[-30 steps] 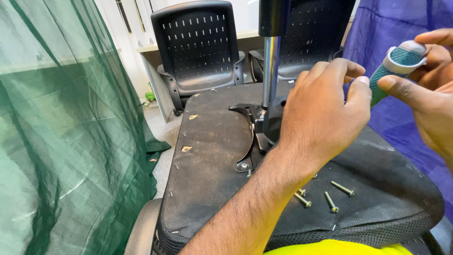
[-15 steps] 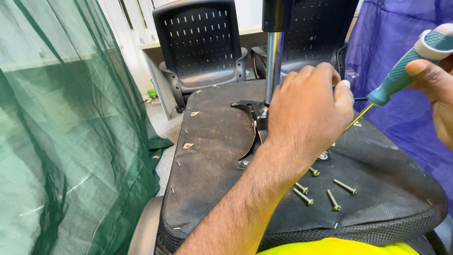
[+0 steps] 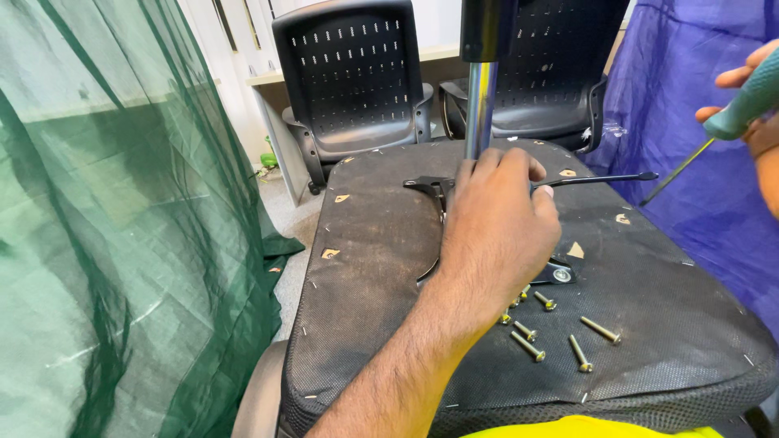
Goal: The person uses a screwdriver to tighten screws into the metal base of an office chair. The chair is upside down on a work surface, and the person secures the base to the seat using multiple screws.
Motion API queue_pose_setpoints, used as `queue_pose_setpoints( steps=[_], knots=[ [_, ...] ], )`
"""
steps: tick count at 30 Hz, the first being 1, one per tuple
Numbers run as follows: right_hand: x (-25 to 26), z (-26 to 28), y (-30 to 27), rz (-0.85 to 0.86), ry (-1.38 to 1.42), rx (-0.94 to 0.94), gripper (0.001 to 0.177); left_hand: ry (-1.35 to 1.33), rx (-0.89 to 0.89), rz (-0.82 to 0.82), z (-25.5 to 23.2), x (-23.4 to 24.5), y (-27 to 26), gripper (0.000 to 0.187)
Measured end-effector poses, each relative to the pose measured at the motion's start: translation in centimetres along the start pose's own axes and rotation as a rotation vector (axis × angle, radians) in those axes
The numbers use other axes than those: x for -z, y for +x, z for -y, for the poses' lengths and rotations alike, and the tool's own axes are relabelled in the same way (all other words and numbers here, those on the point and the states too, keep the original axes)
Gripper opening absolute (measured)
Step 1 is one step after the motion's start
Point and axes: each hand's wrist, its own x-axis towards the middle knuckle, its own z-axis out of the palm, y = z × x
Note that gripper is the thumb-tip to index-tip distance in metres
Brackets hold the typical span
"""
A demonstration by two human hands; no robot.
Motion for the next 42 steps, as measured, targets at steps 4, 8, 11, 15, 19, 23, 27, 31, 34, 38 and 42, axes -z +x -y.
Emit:
queue_pose_setpoints(
  steps=[4, 8, 11, 15, 19, 23, 27, 31, 34, 38, 42],
  knots=[
    [-1.4, 4.8, 0.2, 0.052, -0.028, 0.155, 0.043, -0.023, -0.002, -0.036, -0.1, -0.1, -0.5, 0.02],
    [-2.9, 6.9, -0.2, 0.177, -0.269, 0.262, 0.047, -0.049, 0.001, -0.065, 0.1, -0.1, -0.8, 0.02],
    [-4.0, 7.1, 0.4, 0.324, -0.493, 0.247, 0.041, -0.072, 0.023, -0.086, 0.5, -0.1, -0.7, 0.02],
    [-5.0, 7.1, 0.8, 0.489, -0.75, 0.053, 0.046, -0.116, 0.081, -0.091, 1.1, 0.1, -0.5, 0.02],
    [-4.9, 7.2, 0.1, 0.497, -0.774, -0.126, 0.046, -0.169, 0.111, -0.103, 1.4, 0.2, -0.5, 0.021],
    [-4.9, 7.0, -1.2, 0.509, -0.706, -0.136, 0.046, -0.203, 0.143, -0.107, 1.3, 0.5, -1.0, 0.033],
    [-4.9, 6.1, -2.7, 0.442, -0.616, -0.079, 0.043, -0.243, 0.273, -0.131, 0.6, 0.3, -1.9, 0.057],
    [-4.9, 5.4, -3.7, 0.348, -0.61, -0.011, 0.046, -0.334, 0.446, -0.208, -0.5, -0.9, -1.9, 0.065],
    [-4.4, 5.5, -4.4, 0.321, -0.549, 0.022, 0.046, -0.403, 0.496, -0.277, -1.1, -1.6, -1.5, 0.063],
    [-4.1, 6.3, -5.3, 0.31, -0.578, -0.033, 0.046, -0.37, 0.517, -0.335, -1.1, -2.3, -1.2, 0.059],
    [-4.0, 8.1, -6.4, 0.284, -0.602, -0.038, 0.042, -0.34, 0.515, -0.41, -0.4, -2.5, -0.4, 0.053]
  ],
)
